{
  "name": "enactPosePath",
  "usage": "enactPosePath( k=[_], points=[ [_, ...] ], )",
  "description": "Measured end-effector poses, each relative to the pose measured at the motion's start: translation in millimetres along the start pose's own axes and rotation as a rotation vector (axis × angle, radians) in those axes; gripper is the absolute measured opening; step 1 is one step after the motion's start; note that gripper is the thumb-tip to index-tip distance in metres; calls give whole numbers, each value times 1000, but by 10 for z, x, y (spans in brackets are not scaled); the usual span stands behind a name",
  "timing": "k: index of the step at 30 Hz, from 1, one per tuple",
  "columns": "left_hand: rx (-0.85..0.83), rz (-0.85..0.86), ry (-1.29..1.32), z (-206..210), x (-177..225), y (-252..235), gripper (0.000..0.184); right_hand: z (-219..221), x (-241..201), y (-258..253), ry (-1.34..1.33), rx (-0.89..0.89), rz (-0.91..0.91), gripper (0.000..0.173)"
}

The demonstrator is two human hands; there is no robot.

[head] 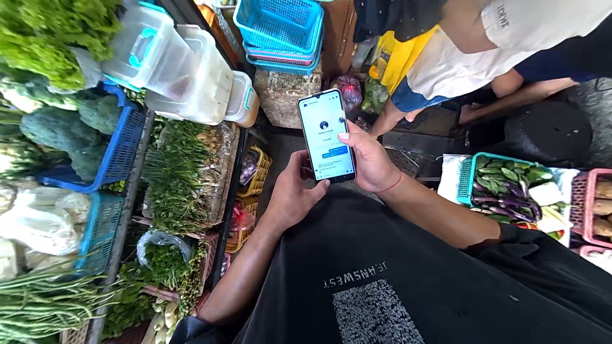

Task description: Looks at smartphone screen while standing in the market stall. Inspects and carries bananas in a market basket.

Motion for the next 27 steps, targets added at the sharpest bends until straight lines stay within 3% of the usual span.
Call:
enactPosePath(
  k=[3,6,9,11,15,18,21,24,26,27],
  points=[
    [-65,51,102,-28,-28,31,57,-22,40,9,-33,-40,15,45],
    [-107,79,327,-118,-234,62,42,-29,86,41,-65,-96,32,42],
    [-68,-31,552,-180,-820,8,45,-50,119,70,-62,-92,58,41],
    [47,-272,572,-172,-1474,16,36,-48,128,88,-39,-62,69,38],
    [190,-741,427,16,-2811,370,31,-25,125,102,-5,-23,93,34],
    [136,-947,237,175,-3208,864,34,-32,139,95,-3,-5,101,31],
    [-27,-958,-116,423,-3941,1443,42,-43,132,84,7,-15,105,31],
    [-330,-1039,-298,758,-4764,1966,48,-37,119,68,22,-24,115,31],
    [-377,-894,-354,884,-5145,2138,50,-45,100,63,35,-16,115,32],
    [-377,-864,-342,877,-5105,2145,50,-43,89,60,36,-13,116,33]
  ],
)
Point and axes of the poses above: each hand's wrist, its own y-axis away from the middle knuckle, its own z-axis out of the palm, x = y × z, the point moved 7 cm from there along -y, towards the middle knuckle, and after that the axes turned 2 degrees about -y, right-handed, at the moved point
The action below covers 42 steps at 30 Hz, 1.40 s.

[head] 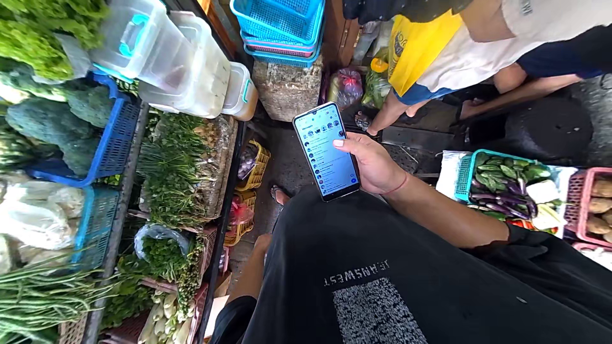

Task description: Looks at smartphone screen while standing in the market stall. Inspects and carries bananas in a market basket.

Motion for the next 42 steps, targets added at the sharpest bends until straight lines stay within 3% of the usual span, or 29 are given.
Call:
enactPosePath(
  k=[3,6,10,12,17,27,42],
  points=[
    [-49,-174,41,-343,507,482,44,25,-9,-1,-5,15,13,37],
    [-13,-149,47,-630,867,592,44,47,14,-7,14,31,33,37],
    [8,-178,241,-884,1157,608,44,75,21,5,23,11,22,39],
    [106,-94,233,-885,1098,308,42,68,32,13,33,2,26,40],
    [86,-97,219,-824,1002,79,43,16,63,44,8,5,41,40],
    [31,-181,160,-659,720,247,46,-42,41,93,4,50,32,36],
    [37,-136,171,-715,894,243,44,-25,33,51,1,47,32,30]
  ],
)
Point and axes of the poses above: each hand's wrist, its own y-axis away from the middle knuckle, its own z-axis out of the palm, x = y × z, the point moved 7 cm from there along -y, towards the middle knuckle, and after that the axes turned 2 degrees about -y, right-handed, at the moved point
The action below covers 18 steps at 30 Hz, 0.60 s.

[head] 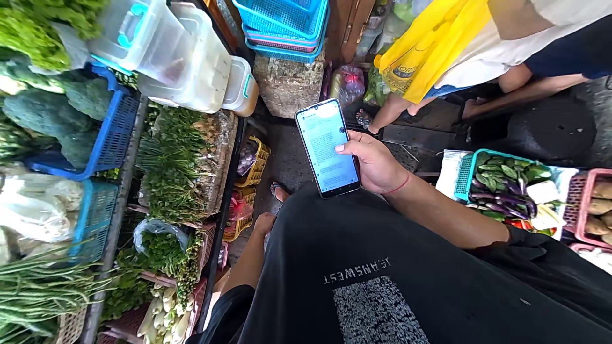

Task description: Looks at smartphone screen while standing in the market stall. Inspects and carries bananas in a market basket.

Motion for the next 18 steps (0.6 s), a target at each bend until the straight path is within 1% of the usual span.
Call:
enactPosePath(
  k=[3,8,11,14,18],
  points=[
    [5,-5,21,25,-55,-58,45,-1,-2,-3,-7,10,6,30],
    [2,-2,26,5,-20,-7,44,-23,5,-12,-9,23,8,30],
    [6,7,-2,-4,-7,-20,44,-29,13,-27,-2,14,2,35],
    [5,12,-20,8,-18,-50,44,-26,12,-23,-10,-4,2,32],
    [13,12,-8,35,-68,-131,45,-39,10,-28,2,37,16,30]
  ],
)
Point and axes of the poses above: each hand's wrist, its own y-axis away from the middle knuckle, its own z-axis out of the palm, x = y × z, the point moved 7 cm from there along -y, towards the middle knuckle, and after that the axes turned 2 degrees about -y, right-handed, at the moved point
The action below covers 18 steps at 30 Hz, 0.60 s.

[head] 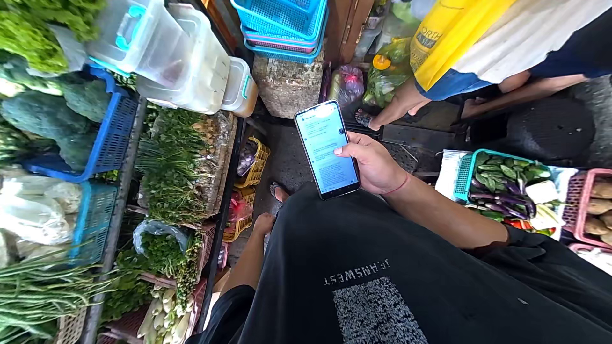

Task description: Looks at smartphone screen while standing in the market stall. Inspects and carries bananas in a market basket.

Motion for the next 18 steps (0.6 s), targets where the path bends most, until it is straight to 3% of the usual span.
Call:
enactPosePath(
  k=[18],
  points=[
    [-17,-12,3,-56,62,73,43,17,-37,-17,9,0,-6,30]
  ],
)
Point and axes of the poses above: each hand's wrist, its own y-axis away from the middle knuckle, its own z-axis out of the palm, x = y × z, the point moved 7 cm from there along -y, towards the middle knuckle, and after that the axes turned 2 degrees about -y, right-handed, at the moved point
